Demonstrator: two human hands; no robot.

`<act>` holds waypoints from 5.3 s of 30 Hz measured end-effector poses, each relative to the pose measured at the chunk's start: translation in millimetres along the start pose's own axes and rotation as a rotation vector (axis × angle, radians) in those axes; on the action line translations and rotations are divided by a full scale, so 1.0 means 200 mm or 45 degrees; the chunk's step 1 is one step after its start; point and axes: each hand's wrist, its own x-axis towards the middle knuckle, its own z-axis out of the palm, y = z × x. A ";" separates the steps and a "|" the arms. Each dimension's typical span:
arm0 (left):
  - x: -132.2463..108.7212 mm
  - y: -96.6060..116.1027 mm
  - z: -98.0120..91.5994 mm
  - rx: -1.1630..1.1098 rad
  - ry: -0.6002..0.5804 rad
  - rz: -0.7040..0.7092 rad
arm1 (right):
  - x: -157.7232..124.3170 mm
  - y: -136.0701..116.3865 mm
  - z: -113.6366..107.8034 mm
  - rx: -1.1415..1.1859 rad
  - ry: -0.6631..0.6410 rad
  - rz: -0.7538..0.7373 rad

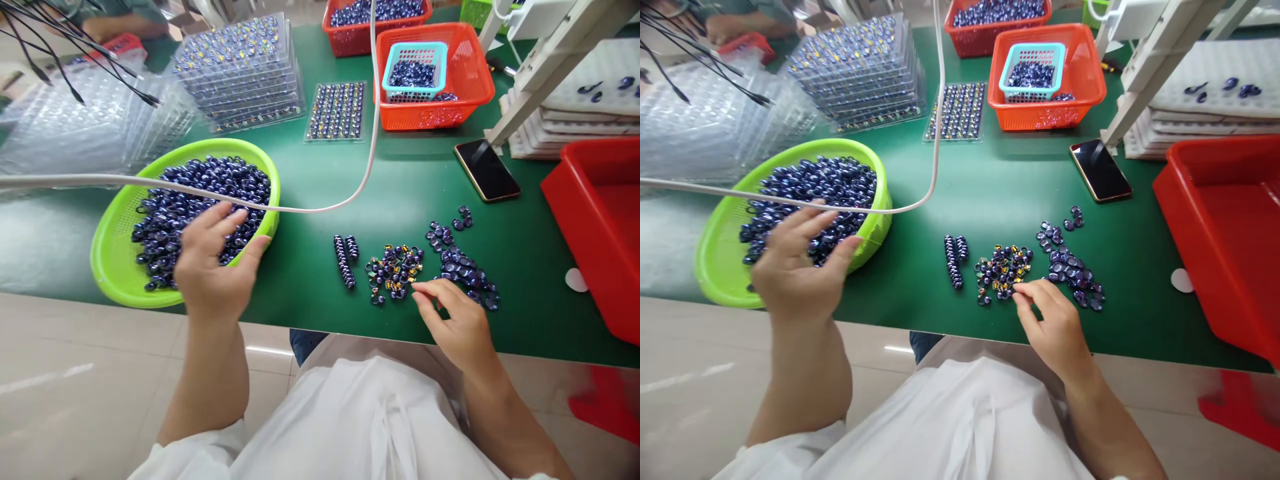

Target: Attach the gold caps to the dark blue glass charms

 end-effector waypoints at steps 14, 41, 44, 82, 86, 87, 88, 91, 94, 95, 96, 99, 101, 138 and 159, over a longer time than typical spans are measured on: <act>-0.38 0.53 0.36 -0.854 -0.706 0.032 | 0.01 0.00 0.02 0.139 -0.065 0.160; -0.43 0.62 0.45 -0.845 -0.642 0.102 | -0.01 -0.08 0.05 0.214 0.065 0.280; -0.43 0.61 0.45 -0.901 -0.681 0.223 | 0.01 -0.07 0.05 0.186 0.032 0.291; -0.40 0.63 0.41 -1.079 -0.722 0.046 | -0.04 -0.06 0.01 0.688 0.188 0.631; -0.39 0.65 0.39 -1.260 -0.843 -0.250 | -0.04 -0.08 0.02 0.721 0.130 0.602; -0.39 0.65 0.39 -1.319 -0.892 -0.401 | -0.05 -0.08 0.02 0.720 0.109 0.592; -0.39 0.65 0.38 -1.388 -0.945 -0.575 | -0.05 -0.08 0.02 0.720 0.096 0.567; -0.38 0.63 0.37 -1.623 -1.101 -1.066 | -0.04 -0.06 0.01 0.719 0.030 0.311; -0.37 0.62 0.36 -1.792 -1.252 -1.327 | -0.03 -0.06 -0.01 0.592 -0.089 -0.053; -0.36 0.61 0.36 -1.830 -1.296 -1.380 | -0.02 -0.06 -0.01 0.533 -0.123 -0.131; -0.36 0.61 0.36 -1.852 -1.333 -1.423 | -0.01 -0.06 -0.02 0.485 -0.144 -0.179; -0.36 0.60 0.36 -1.838 -1.387 -1.513 | 0.02 -0.07 -0.04 0.431 -0.179 -0.239; -0.35 0.60 0.35 -1.786 -1.404 -1.522 | 0.03 -0.07 -0.05 0.451 -0.201 -0.249; -0.43 0.35 0.33 -0.191 -0.710 0.084 | -0.05 -0.09 -0.01 0.459 -0.288 -0.104; -0.41 0.61 0.37 -1.497 -0.666 -1.147 | -0.06 -0.20 0.09 0.654 -0.053 0.082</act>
